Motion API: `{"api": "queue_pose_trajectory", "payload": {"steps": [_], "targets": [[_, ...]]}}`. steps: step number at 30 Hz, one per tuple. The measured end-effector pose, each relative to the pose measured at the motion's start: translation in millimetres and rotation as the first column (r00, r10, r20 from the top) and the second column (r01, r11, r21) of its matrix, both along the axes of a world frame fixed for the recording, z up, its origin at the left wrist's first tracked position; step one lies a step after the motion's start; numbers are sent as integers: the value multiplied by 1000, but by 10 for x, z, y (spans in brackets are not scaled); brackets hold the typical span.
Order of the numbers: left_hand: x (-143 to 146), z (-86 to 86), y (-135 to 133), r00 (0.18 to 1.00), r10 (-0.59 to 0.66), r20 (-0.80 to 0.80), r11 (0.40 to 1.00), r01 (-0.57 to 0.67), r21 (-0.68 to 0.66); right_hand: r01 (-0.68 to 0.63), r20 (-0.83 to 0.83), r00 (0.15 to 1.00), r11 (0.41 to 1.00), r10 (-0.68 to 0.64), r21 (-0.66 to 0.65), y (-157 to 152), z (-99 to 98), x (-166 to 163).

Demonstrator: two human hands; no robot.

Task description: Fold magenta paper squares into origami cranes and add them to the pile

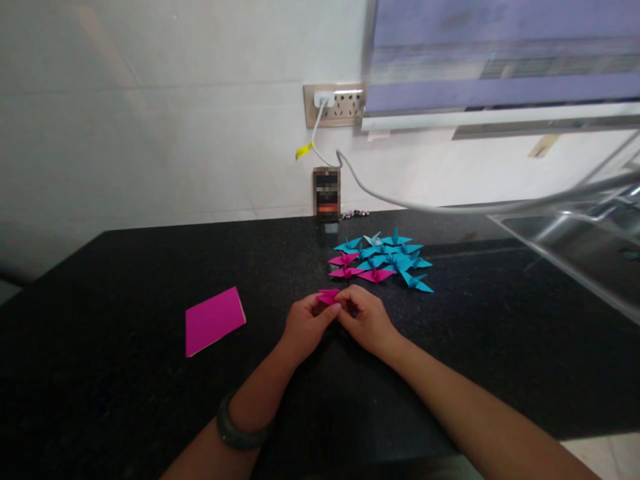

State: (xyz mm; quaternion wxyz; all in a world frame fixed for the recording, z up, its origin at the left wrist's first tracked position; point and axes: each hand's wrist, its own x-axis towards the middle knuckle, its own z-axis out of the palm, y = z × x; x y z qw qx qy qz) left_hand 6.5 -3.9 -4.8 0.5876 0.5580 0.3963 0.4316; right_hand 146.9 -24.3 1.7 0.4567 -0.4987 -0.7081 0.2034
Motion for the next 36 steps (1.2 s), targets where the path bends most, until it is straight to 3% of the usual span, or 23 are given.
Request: {"api": "queue_pose_trajectory", "payload": {"steps": [6,12,18,28,36], "targets": [[-17,-26,30,994,10,-107,999,-14,-34,-9,-149,989,990,-12,-140,-2,-9,-19],[-13,-70,3,968,1,-250,992,30,119,16,-68,997,997,-21,-70,16,4,-14],[-23,-46,7,946,29,-324,990,17,139,7,-134,991,993,-23,-116,32,-21,-12],[-27,111,14,994,-18,-109,989,2,-146,-131,9,991,986,130,103,77,-2,104],[-65,112,25,985,-83,152,924,133,-359,-254,155,961,953,230,162,96,76,186]]}}
